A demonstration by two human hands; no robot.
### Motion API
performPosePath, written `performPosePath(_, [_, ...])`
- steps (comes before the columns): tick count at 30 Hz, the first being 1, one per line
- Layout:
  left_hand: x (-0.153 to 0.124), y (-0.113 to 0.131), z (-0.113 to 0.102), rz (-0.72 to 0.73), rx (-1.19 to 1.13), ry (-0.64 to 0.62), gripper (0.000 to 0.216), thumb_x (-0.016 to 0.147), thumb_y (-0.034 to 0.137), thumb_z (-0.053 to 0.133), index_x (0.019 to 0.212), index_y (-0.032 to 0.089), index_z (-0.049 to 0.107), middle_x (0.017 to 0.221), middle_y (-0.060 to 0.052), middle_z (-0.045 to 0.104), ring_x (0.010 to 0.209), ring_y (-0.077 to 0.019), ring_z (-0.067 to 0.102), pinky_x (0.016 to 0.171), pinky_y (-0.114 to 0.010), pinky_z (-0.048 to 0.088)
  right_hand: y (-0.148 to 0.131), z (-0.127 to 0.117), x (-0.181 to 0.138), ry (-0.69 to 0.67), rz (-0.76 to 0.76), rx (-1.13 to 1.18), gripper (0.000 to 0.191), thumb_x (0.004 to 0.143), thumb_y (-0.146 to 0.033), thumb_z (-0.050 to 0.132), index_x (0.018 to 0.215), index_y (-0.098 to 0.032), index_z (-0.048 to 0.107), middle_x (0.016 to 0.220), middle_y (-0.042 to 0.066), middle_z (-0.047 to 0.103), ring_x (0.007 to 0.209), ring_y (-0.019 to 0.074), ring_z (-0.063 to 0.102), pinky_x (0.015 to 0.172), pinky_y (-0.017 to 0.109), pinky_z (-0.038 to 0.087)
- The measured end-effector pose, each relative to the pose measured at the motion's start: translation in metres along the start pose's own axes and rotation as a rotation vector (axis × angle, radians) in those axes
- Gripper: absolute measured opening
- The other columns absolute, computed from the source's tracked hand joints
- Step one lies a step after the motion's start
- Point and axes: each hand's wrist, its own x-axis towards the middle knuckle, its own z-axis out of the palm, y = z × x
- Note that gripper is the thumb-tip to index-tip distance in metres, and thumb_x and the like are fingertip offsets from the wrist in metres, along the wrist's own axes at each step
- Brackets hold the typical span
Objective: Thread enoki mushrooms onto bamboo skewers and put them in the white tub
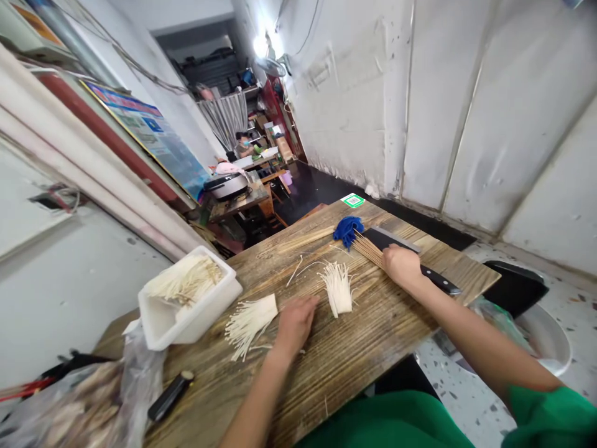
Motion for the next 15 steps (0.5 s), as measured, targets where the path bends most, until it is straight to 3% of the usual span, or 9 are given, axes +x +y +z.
performPosePath(3, [0.016,0.007,0.005,0.186,0.057,-0.139,0.028,0.093,0.021,0.047,0.115,0.020,0.063,0.117,-0.010,0.065,0.111,-0.0235,0.059,0.092,-0.043,0.050,-0.017,-0.014,0.007,0.040,-0.077,0.013,0.023,0.087,-0.010,0.039,0.083,-0.007,0.062,0.085,0.019,0.060,0.075,0.0234,0.055,0.066,0.033,0.038])
performPosePath(7, [0.021,0.006,0.007,0.292,0.064,-0.201,0.024,0.093,0.021,0.047,0.108,0.021,0.066,0.115,-0.010,0.066,0.113,-0.0237,0.057,0.092,-0.042,0.050,-0.045,-0.021,-0.005,0.072,-0.212,0.225,0.022,0.090,-0.012,0.037,0.095,-0.011,0.058,0.090,0.012,0.062,0.079,0.0180,0.056,0.069,0.027,0.040])
performPosePath(11, [0.017,0.006,0.004,0.390,0.087,-0.266,0.027,0.094,0.022,0.043,0.112,0.022,0.064,0.114,-0.009,0.066,0.109,-0.0234,0.058,0.090,-0.041,0.050,-0.063,-0.001,-0.040,-0.227,-0.362,0.400,0.002,0.077,-0.015,0.059,0.077,-0.015,0.061,0.077,0.004,0.063,0.070,0.0149,0.056,0.064,0.023,0.038])
performPosePath(13, [0.015,0.006,0.001,0.398,0.094,-0.295,0.030,0.095,0.021,0.039,0.116,0.022,0.061,0.115,-0.010,0.065,0.109,-0.0228,0.058,0.090,-0.041,0.049,-0.068,0.010,-0.055,-0.322,-0.377,0.383,0.009,0.073,-0.019,0.066,0.081,-0.015,0.063,0.081,0.005,0.064,0.072,0.0162,0.058,0.062,0.023,0.038])
performPosePath(15, [0.014,0.006,-0.002,0.399,0.060,-0.294,0.032,0.096,0.022,0.037,0.118,0.022,0.060,0.114,-0.010,0.065,0.108,-0.0219,0.059,0.090,-0.039,0.049,-0.072,0.015,-0.063,-0.324,-0.393,0.285,0.019,0.076,-0.024,0.067,0.092,-0.015,0.064,0.092,0.008,0.065,0.076,0.0183,0.060,0.062,0.024,0.038])
